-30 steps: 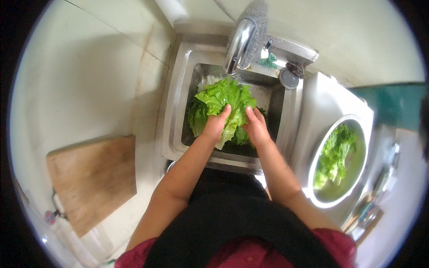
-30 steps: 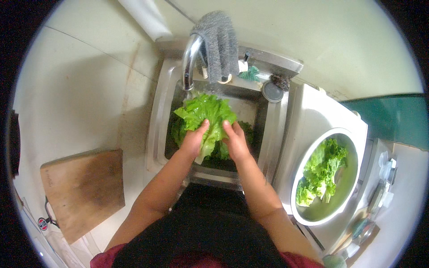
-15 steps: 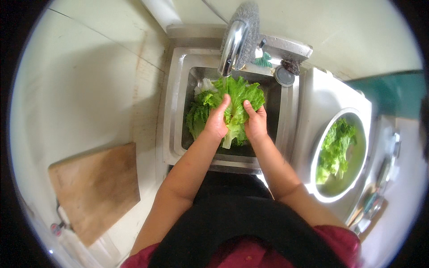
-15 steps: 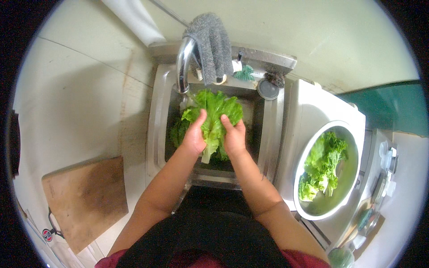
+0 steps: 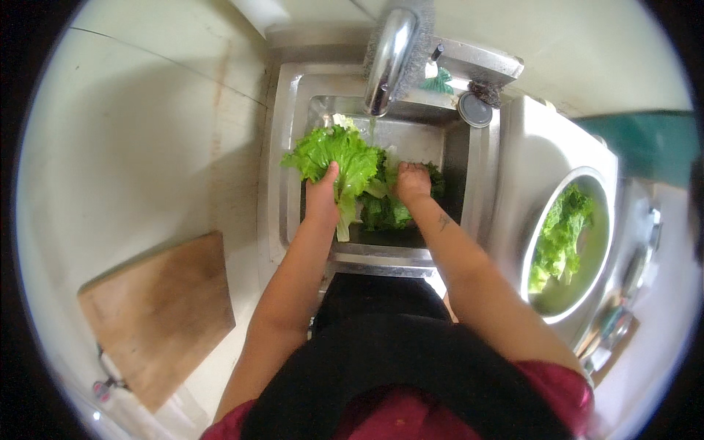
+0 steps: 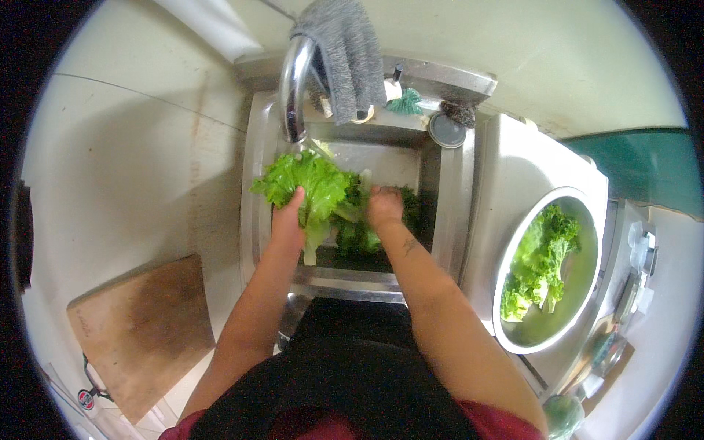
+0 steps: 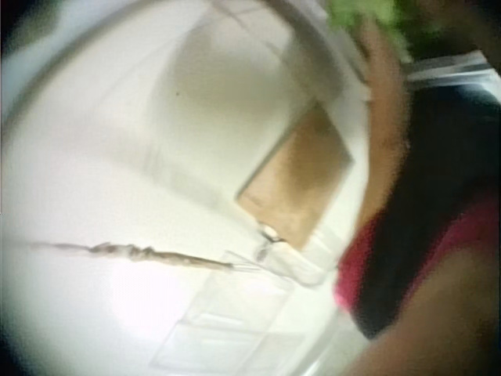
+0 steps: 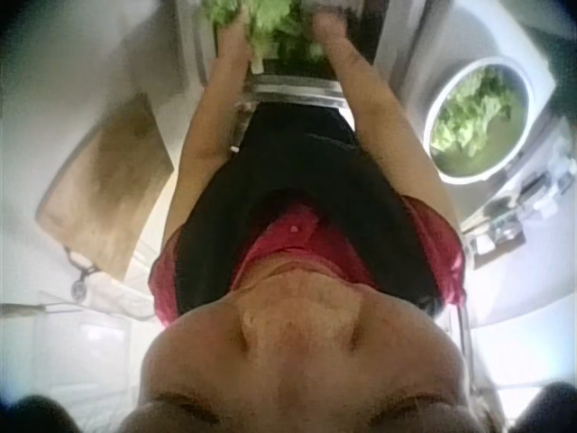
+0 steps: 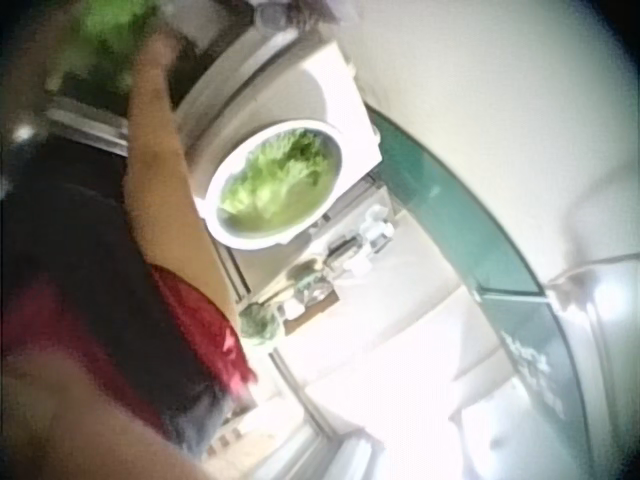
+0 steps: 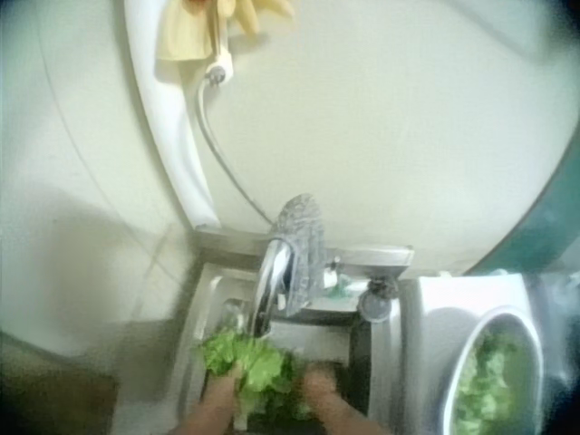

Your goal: The person seals a plastic bag containing food items with a stapler and attaches a printed receipt. They then walk to a sink and wash multiple lettuce leaves under running water, placing the cleaned leaves into a metal bowl.

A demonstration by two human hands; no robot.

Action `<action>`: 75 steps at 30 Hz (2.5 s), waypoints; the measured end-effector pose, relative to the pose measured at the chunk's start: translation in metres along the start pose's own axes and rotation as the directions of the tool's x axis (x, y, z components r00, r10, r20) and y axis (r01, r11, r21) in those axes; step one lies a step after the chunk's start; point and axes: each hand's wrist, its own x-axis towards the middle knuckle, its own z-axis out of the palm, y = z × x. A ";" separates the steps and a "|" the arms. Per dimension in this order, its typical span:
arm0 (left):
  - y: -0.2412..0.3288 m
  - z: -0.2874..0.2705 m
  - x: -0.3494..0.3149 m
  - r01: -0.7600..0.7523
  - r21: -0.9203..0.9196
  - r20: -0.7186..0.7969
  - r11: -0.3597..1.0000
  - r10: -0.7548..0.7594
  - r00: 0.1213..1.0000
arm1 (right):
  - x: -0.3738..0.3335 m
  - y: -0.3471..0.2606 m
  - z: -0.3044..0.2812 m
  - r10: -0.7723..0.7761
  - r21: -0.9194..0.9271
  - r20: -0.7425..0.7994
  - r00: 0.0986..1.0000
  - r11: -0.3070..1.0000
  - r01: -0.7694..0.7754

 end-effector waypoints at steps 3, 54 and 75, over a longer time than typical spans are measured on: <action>-0.005 -0.012 -0.007 -0.011 -0.051 0.058 0.999 0.013 0.998 | -0.008 0.014 -0.024 -0.060 0.229 0.112 0.992 0.973 0.033; -0.004 0.023 0.013 0.314 -0.057 0.444 0.948 -0.257 0.858 | -0.073 -0.002 -0.094 0.115 0.816 -0.549 0.828 0.289 0.501; 0.003 0.000 0.004 0.092 0.091 0.144 0.992 -0.105 0.984 | -0.015 0.012 0.018 -0.096 0.280 0.010 0.995 0.956 0.089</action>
